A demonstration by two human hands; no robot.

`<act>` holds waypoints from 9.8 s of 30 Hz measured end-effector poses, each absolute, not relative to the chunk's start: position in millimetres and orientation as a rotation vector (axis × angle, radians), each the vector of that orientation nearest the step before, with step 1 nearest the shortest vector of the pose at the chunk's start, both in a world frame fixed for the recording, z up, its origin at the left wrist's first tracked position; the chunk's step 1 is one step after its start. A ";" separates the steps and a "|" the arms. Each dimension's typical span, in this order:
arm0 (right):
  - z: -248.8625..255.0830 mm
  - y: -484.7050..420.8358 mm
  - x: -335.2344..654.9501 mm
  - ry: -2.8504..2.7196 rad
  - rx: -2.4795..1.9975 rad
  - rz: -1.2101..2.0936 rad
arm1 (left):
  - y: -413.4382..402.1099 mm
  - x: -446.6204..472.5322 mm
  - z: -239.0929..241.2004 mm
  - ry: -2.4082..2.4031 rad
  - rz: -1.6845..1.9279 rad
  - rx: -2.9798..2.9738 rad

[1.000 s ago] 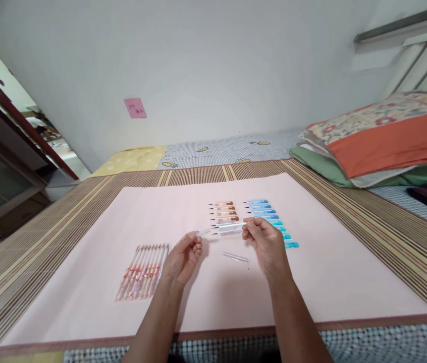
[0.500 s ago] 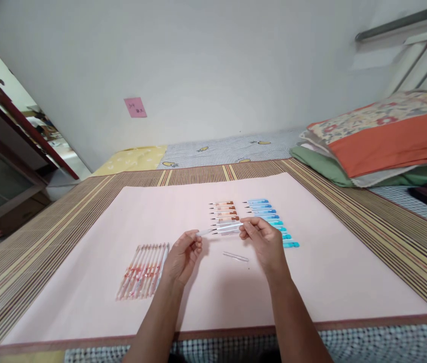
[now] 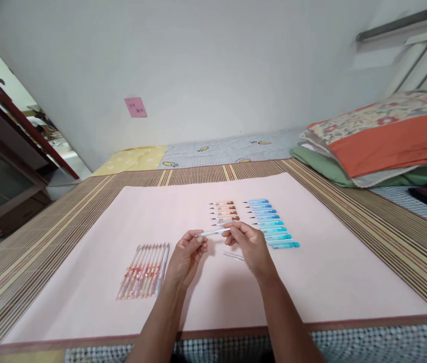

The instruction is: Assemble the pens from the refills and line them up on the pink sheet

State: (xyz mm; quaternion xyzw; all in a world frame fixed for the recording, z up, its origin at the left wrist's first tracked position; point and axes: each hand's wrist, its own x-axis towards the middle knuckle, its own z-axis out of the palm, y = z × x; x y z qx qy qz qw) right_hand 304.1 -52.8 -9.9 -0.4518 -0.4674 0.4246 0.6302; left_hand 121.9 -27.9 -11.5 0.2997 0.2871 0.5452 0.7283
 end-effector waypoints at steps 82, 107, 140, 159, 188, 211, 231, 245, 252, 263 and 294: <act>-11.7 -56.6 326.9 -0.846 -0.990 0.936 | -30.9 125.4 -14.5 0.639 1.172 0.511; -10.2 -57.3 312.8 -1.031 -1.040 0.984 | -36.5 129.4 -10.4 0.656 1.113 0.684; -13.0 -53.4 297.9 -0.935 -1.035 0.944 | -31.3 128.0 -17.9 0.751 1.108 0.752; -8.5 -54.8 290.4 -0.843 -0.956 1.058 | -35.1 129.7 -11.0 0.724 1.242 0.902; -20.0 -52.6 283.7 -0.942 -1.023 1.110 | -41.8 132.1 -5.1 0.848 1.253 1.259; -15.1 -52.4 273.9 -0.849 -0.720 1.331 | -38.4 132.2 -11.4 0.697 1.289 0.751; -17.3 -50.2 274.4 -0.513 -0.455 1.572 | -36.4 130.1 -13.9 0.667 1.312 0.765; -18.2 -52.2 275.7 -0.496 -0.427 1.617 | -34.2 130.5 -12.0 0.689 1.323 0.814; -18.1 -51.7 277.3 -0.426 -0.385 1.623 | -37.7 130.0 -11.1 0.678 1.291 0.860; -15.9 -58.1 283.2 -0.687 -0.585 1.597 | -33.4 126.6 -8.7 0.573 1.202 0.692; -56.0 -57.4 162.2 -1.350 -1.386 1.276 | -6.6 -1.4 21.7 0.966 1.786 0.252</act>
